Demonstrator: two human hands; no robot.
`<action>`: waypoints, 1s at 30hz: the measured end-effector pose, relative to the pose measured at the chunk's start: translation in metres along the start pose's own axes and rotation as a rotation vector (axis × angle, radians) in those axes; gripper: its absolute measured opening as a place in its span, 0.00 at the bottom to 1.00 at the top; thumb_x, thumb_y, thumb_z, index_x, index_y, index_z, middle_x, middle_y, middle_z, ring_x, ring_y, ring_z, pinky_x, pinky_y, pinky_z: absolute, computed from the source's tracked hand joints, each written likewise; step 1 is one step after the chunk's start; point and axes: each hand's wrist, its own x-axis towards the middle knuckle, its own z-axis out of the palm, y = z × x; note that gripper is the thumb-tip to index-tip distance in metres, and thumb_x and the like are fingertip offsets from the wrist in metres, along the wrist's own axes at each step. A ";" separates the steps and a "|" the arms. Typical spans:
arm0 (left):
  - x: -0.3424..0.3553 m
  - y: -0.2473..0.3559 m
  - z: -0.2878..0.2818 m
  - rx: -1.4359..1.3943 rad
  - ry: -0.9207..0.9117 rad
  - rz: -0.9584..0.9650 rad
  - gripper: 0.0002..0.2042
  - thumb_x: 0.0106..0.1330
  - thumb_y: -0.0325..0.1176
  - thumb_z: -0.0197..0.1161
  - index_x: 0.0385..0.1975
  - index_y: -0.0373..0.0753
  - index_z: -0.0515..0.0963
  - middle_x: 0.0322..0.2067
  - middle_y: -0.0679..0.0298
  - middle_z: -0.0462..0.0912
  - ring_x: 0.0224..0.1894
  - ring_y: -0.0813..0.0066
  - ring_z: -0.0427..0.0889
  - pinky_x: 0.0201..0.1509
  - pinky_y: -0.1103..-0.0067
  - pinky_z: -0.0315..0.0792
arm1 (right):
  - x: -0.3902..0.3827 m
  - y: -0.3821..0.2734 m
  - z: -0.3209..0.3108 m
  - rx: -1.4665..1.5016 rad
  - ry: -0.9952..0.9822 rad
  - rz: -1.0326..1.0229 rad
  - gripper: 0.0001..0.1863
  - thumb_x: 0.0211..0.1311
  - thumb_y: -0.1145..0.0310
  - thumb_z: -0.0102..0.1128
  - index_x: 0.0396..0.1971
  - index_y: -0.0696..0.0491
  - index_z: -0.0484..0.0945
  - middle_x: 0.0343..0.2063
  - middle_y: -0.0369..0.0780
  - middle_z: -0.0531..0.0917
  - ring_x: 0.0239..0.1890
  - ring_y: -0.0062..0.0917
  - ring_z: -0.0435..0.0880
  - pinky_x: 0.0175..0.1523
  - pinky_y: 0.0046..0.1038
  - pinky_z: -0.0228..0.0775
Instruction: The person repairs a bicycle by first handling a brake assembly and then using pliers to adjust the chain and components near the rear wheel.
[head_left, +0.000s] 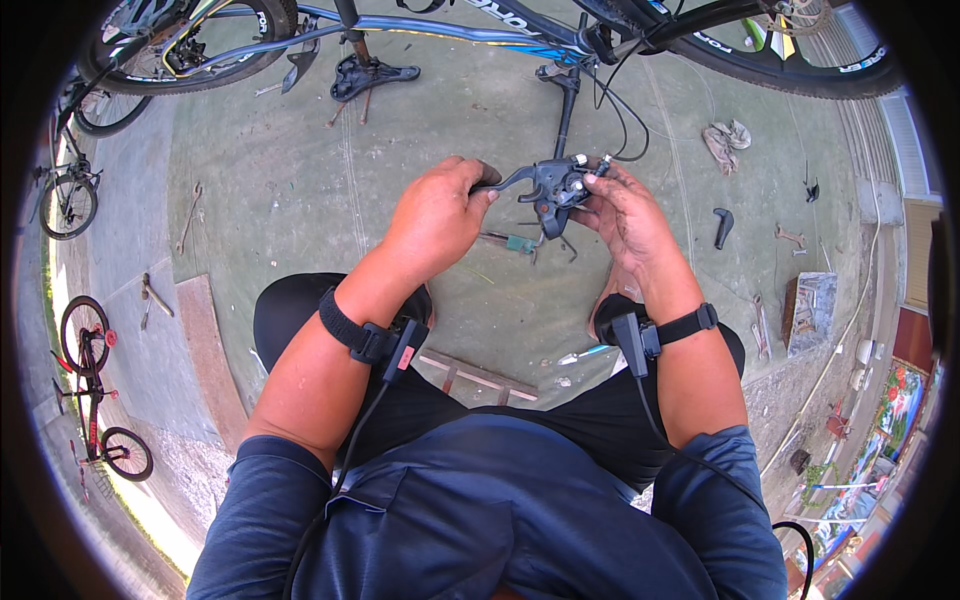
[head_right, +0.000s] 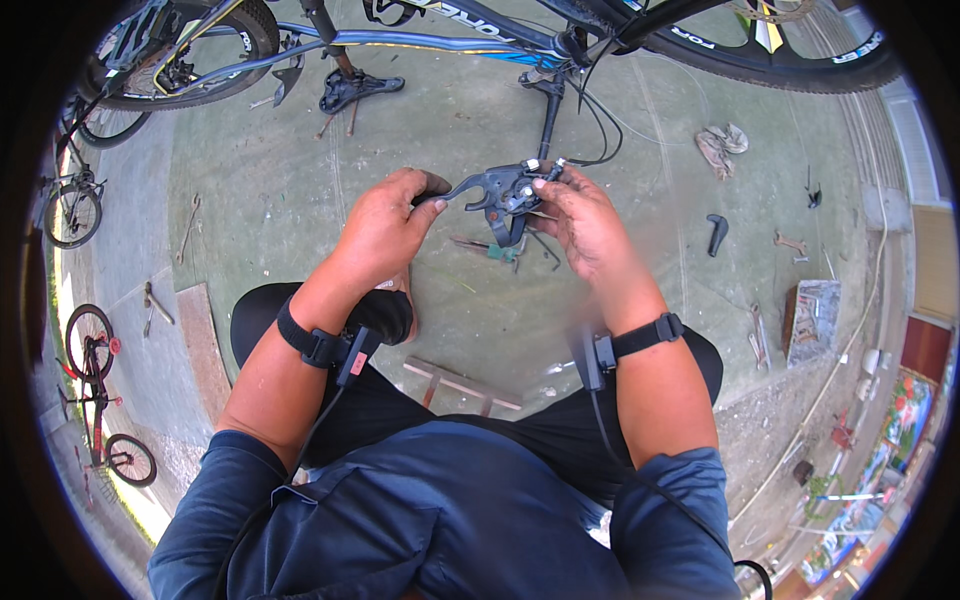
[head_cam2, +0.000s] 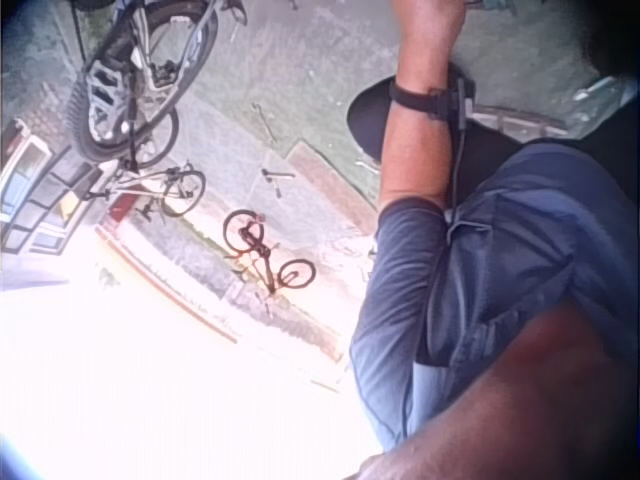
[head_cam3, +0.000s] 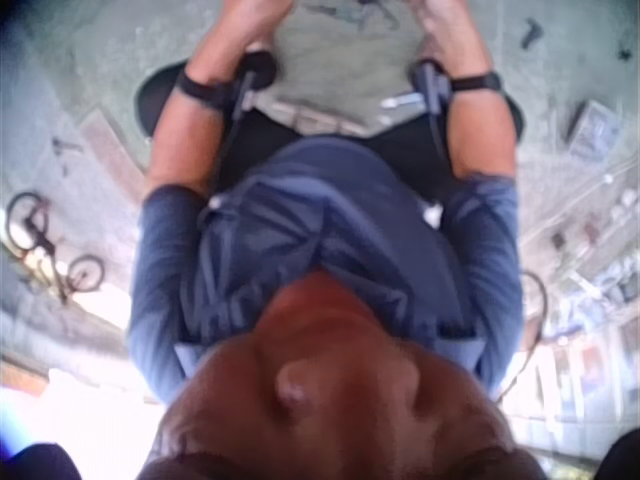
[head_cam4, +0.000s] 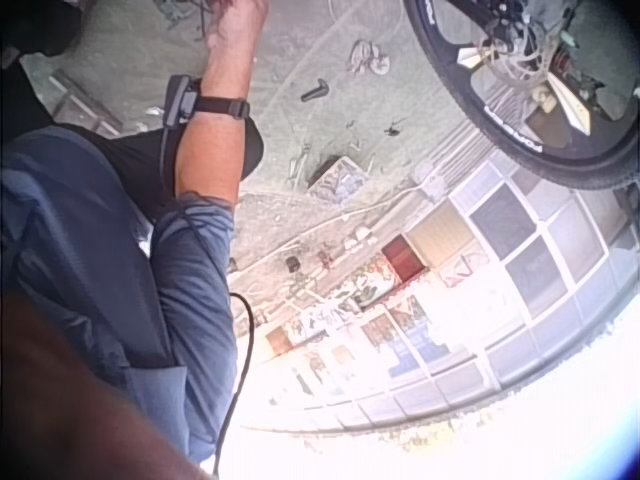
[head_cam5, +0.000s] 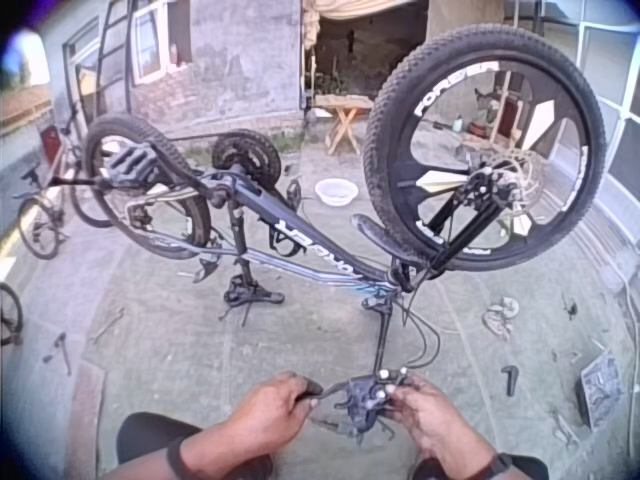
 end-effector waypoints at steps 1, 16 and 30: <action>0.000 0.000 0.000 0.000 0.001 0.001 0.09 0.61 0.28 0.61 0.39 0.34 0.79 0.37 0.53 0.80 0.39 0.54 0.80 0.43 0.69 0.73 | 0.000 0.000 -0.001 0.000 -0.005 0.001 0.13 0.63 0.70 0.57 0.47 0.54 0.72 0.39 0.37 0.80 0.43 0.25 0.80 0.49 0.34 0.73; -0.002 -0.001 0.005 -0.005 -0.022 0.013 0.08 0.61 0.30 0.61 0.37 0.35 0.79 0.34 0.51 0.79 0.38 0.52 0.78 0.41 0.68 0.72 | -0.001 0.001 0.000 -0.148 0.061 -0.046 0.09 0.62 0.70 0.58 0.42 0.54 0.74 0.36 0.36 0.81 0.38 0.24 0.82 0.46 0.31 0.77; -0.003 0.005 0.005 0.015 0.017 0.069 0.18 0.61 0.44 0.63 0.39 0.34 0.79 0.35 0.51 0.79 0.40 0.51 0.78 0.44 0.66 0.72 | -0.001 0.002 0.005 -0.110 0.093 -0.013 0.10 0.64 0.67 0.53 0.42 0.56 0.71 0.36 0.40 0.81 0.36 0.32 0.84 0.39 0.34 0.79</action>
